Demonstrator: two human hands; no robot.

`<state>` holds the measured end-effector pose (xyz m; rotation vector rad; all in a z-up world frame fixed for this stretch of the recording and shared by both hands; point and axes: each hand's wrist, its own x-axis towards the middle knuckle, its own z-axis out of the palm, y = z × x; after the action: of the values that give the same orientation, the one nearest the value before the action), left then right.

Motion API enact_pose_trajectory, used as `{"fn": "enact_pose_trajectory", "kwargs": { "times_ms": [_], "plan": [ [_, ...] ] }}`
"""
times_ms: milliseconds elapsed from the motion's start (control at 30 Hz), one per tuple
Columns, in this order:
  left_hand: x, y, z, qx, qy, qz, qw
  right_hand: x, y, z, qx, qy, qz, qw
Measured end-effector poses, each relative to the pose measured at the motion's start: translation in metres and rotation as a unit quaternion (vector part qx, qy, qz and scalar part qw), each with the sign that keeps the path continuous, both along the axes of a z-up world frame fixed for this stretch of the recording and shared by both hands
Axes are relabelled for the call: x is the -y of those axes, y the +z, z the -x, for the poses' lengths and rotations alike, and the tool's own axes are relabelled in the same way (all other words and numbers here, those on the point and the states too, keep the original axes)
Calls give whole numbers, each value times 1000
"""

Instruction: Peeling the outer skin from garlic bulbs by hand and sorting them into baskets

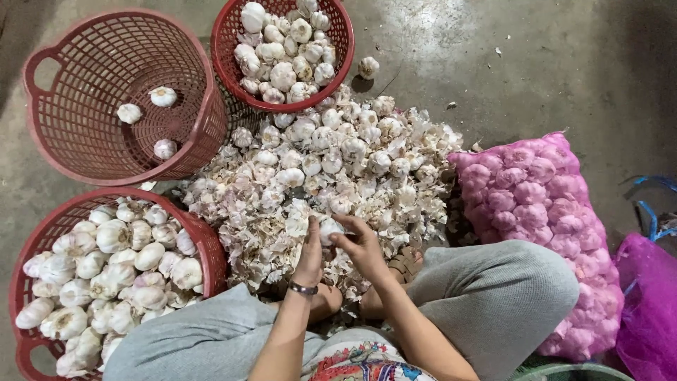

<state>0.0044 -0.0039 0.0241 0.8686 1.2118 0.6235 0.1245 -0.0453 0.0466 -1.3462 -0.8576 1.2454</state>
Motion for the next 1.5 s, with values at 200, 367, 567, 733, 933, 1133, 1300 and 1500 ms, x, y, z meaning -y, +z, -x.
{"fn": "enact_pose_trajectory", "kwargs": {
  "times_ms": [200, 367, 567, 733, 933, 1133, 1300, 1500],
  "plan": [
    [-6, 4, 7, 194, -10, -4, 981, -2, -11, -9, -30, -49, -28, 998],
    [-6, 5, 0, 109, -31, -143, 983, -5, -57, -18, 201, -76, -16, 977],
    [-7, 22, 6, -66, -22, -222, 973, -6, 4, -33, 154, 19, 2, 988],
    [-7, 15, 7, -201, -85, -287, 933, 0, -12, -21, -14, 66, -42, 997],
    [-13, 12, 24, -320, -154, -279, 892, -6, 5, -18, -180, 49, -26, 982],
    [-21, 60, 26, -153, -83, -189, 966, -6, -4, -14, -194, 20, -59, 979],
    [-18, 71, 26, 20, -107, -247, 963, -8, 1, -12, -198, -5, -61, 978],
    [-20, 50, 23, -114, -119, -271, 948, -8, 3, -15, -138, 8, -22, 990]
  ]
}}
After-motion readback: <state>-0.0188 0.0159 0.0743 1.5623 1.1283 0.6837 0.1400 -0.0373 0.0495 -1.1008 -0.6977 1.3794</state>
